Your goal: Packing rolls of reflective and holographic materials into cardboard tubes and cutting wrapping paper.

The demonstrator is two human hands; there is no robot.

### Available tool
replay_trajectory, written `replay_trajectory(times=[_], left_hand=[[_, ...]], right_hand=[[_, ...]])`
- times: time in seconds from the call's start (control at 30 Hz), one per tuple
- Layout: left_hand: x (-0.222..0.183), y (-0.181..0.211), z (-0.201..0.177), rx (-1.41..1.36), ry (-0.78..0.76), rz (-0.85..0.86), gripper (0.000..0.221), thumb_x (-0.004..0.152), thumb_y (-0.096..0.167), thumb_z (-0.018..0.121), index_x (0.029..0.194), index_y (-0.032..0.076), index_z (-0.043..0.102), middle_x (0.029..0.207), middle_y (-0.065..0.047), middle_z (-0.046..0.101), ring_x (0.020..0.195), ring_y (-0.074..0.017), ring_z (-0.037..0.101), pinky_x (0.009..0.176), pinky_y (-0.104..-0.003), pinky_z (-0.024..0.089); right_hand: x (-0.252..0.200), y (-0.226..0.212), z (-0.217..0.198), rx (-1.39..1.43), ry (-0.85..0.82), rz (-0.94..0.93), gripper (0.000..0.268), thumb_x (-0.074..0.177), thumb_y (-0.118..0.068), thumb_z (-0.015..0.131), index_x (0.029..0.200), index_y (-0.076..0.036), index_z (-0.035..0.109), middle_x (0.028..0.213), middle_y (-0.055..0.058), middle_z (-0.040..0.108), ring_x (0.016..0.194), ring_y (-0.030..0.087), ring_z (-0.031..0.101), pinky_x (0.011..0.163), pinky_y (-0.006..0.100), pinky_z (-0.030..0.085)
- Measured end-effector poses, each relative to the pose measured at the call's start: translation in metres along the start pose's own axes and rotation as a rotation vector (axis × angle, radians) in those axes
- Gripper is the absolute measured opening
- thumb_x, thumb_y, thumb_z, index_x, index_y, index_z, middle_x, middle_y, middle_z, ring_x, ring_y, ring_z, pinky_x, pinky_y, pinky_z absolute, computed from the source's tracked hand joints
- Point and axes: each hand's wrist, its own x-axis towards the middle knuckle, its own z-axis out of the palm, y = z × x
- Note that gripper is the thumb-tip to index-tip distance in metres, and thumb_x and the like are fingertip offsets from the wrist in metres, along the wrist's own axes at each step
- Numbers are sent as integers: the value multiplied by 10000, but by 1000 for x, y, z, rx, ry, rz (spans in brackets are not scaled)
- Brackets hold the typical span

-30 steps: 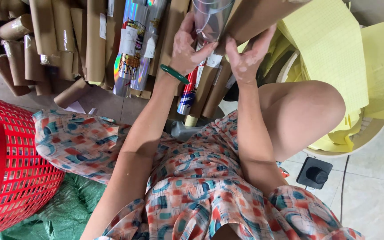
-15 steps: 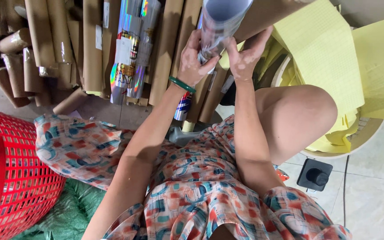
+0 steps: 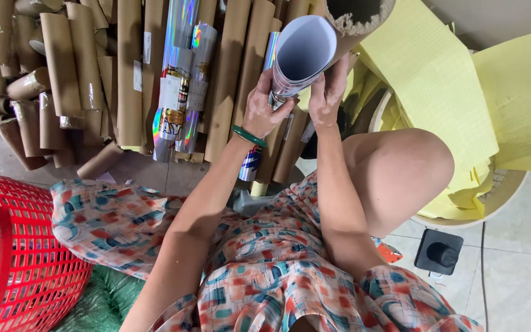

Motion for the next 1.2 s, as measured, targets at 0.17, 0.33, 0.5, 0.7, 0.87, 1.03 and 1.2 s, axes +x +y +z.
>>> replay_trajectory(times=[0.17,0.33,0.5,0.7,0.87,1.03,1.2], left_hand=[[-1,-6,2,22,14,33,694,896,183,802,1455,16,426,1274,-215,671,1197,-367,692,1043,-431,554],[5,-3,-10,-7,35,-4,705,873,203,817,1432,-8,442,1252,-210,695,1180,-339,701,1034,-420,554],[22,3,-44,-228,-1,-131,687,963,283,792,1477,-37,469,1321,-172,699,1217,-269,677,1092,-374,527],[-11,-88,-57,-1019,100,-639,458,1005,314,598,1399,100,509,1085,-98,702,871,-256,755,706,-413,616],[-30,-131,-77,-909,188,-791,429,1080,369,548,1394,77,561,1001,-118,716,801,-240,740,696,-405,619],[-41,-152,-83,-1096,214,-685,407,1063,313,561,1408,98,548,1097,-103,727,931,-221,727,810,-393,616],[-49,-158,-69,-983,235,-767,491,1007,235,683,1443,62,540,1207,-56,682,1057,-159,660,879,-332,564]], right_hand=[[-1,5,1,31,2,9,605,1105,-321,577,1557,11,350,1499,161,538,1374,248,525,1205,342,376],[14,-24,8,32,-21,-35,619,1088,-360,598,1538,4,382,1468,155,551,1373,238,532,1210,348,394],[27,-29,17,-64,42,120,505,1067,-335,660,1399,21,528,1219,99,611,1101,182,568,1010,322,468],[-16,89,35,45,58,538,460,1032,-378,674,1225,35,616,1065,44,633,994,144,546,936,283,461],[-43,142,36,27,82,748,522,982,-440,689,1208,30,667,1051,49,656,1001,138,568,926,264,471],[-57,158,43,-60,88,811,565,973,-444,702,1282,21,619,1068,83,659,996,162,580,904,288,493],[-68,149,49,-228,-89,556,620,931,-270,757,1430,-33,474,1166,155,694,1035,232,699,873,354,580]])
